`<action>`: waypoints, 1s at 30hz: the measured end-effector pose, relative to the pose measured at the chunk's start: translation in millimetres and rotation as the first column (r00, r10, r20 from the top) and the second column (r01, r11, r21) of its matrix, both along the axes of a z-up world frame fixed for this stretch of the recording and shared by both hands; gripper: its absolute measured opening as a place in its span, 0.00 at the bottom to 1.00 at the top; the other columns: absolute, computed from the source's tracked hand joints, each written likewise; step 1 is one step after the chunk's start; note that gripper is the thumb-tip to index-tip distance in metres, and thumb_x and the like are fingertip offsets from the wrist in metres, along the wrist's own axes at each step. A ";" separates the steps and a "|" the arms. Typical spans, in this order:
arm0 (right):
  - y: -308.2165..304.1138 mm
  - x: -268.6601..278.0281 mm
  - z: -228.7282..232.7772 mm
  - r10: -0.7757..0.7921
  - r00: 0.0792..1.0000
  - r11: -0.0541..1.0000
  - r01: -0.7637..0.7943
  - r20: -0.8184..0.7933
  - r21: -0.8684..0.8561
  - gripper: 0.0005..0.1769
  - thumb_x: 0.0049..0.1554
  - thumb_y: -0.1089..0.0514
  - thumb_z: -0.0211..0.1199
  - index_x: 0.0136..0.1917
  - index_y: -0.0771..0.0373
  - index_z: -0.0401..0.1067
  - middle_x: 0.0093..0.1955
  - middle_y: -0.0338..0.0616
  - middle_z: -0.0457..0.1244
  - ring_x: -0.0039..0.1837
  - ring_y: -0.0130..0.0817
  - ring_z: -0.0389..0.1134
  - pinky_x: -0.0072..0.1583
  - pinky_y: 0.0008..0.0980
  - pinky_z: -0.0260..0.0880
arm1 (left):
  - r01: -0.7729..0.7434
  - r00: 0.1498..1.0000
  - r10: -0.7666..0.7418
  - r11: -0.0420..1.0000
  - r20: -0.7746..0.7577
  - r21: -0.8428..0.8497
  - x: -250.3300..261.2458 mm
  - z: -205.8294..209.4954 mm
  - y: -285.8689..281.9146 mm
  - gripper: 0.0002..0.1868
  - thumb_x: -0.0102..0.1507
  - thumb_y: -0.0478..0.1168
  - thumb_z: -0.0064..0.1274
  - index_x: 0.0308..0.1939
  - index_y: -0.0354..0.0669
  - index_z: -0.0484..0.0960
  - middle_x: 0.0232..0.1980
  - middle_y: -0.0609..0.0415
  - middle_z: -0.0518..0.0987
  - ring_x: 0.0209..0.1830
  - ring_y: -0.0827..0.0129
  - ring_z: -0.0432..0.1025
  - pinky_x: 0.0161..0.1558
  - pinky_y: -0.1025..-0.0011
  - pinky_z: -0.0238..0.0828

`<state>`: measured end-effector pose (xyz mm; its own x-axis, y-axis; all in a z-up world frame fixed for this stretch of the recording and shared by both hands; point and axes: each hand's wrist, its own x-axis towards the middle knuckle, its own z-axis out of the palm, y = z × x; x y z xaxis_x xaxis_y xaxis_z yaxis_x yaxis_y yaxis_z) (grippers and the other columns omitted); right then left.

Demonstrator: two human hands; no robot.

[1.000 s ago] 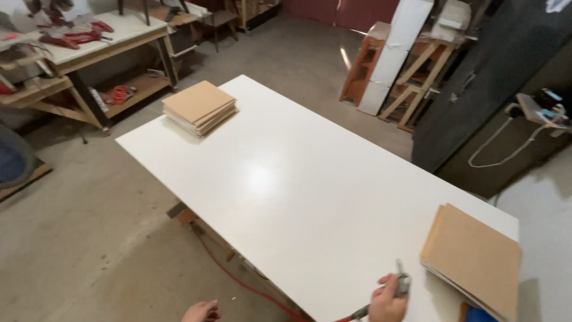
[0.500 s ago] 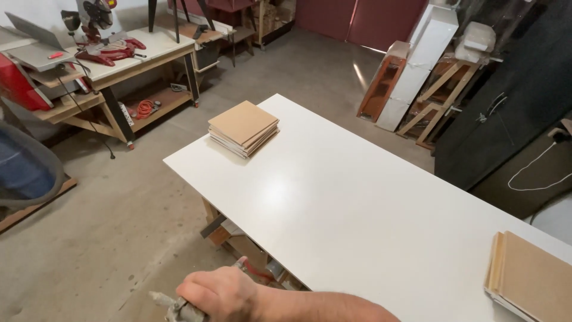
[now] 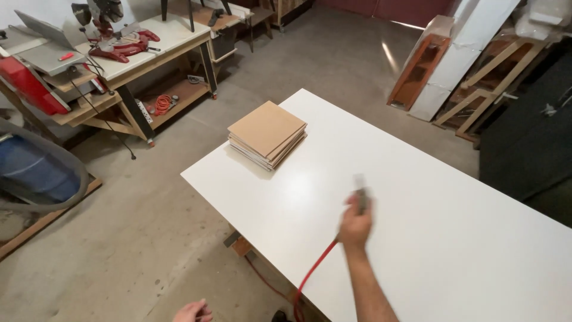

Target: Using a pneumatic air nozzle to blow dust off individual wooden boards before stacking them on a workbench.

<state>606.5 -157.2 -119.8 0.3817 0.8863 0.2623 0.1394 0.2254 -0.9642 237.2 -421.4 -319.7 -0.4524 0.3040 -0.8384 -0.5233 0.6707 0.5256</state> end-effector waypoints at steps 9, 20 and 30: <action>45.6 -71.4 -88.1 0.047 0.966 0.947 0.039 0.256 -0.320 0.16 0.64 0.42 0.52 0.47 0.56 0.68 0.40 0.42 0.70 0.45 0.46 0.71 0.51 0.45 0.67 | 0.360 0.933 -0.350 0.915 -0.087 0.181 -13.7 133.9 173.7 0.18 0.72 0.44 0.48 0.54 0.31 0.81 0.47 0.43 0.83 0.41 0.61 0.76 0.46 0.66 0.78; 136.9 -170.4 -64.0 0.285 0.895 0.850 -0.071 0.343 -0.521 0.20 0.66 0.42 0.45 0.55 0.57 0.69 0.42 0.45 0.68 0.46 0.49 0.68 0.51 0.43 0.64 | 0.555 0.828 -0.552 0.783 -0.095 0.281 -58.6 123.6 348.9 0.12 0.68 0.41 0.51 0.43 0.34 0.79 0.37 0.46 0.80 0.31 0.65 0.73 0.35 0.70 0.74; 275.0 -292.8 -80.3 0.426 0.702 0.798 0.005 0.570 -0.602 0.22 0.67 0.37 0.45 0.57 0.55 0.66 0.53 0.55 0.70 0.60 0.57 0.71 0.62 0.54 0.70 | 0.594 0.803 -0.562 0.726 -0.197 0.347 -164.2 27.0 496.7 0.18 0.67 0.39 0.53 0.56 0.30 0.80 0.39 0.40 0.83 0.33 0.62 0.82 0.35 0.70 0.86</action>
<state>313.7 117.7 -200.0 0.0862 0.9817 -0.1697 0.7854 -0.1718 -0.5946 72.9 75.3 -292.7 -0.1391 0.8072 -0.5737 -0.0493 0.5729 0.8181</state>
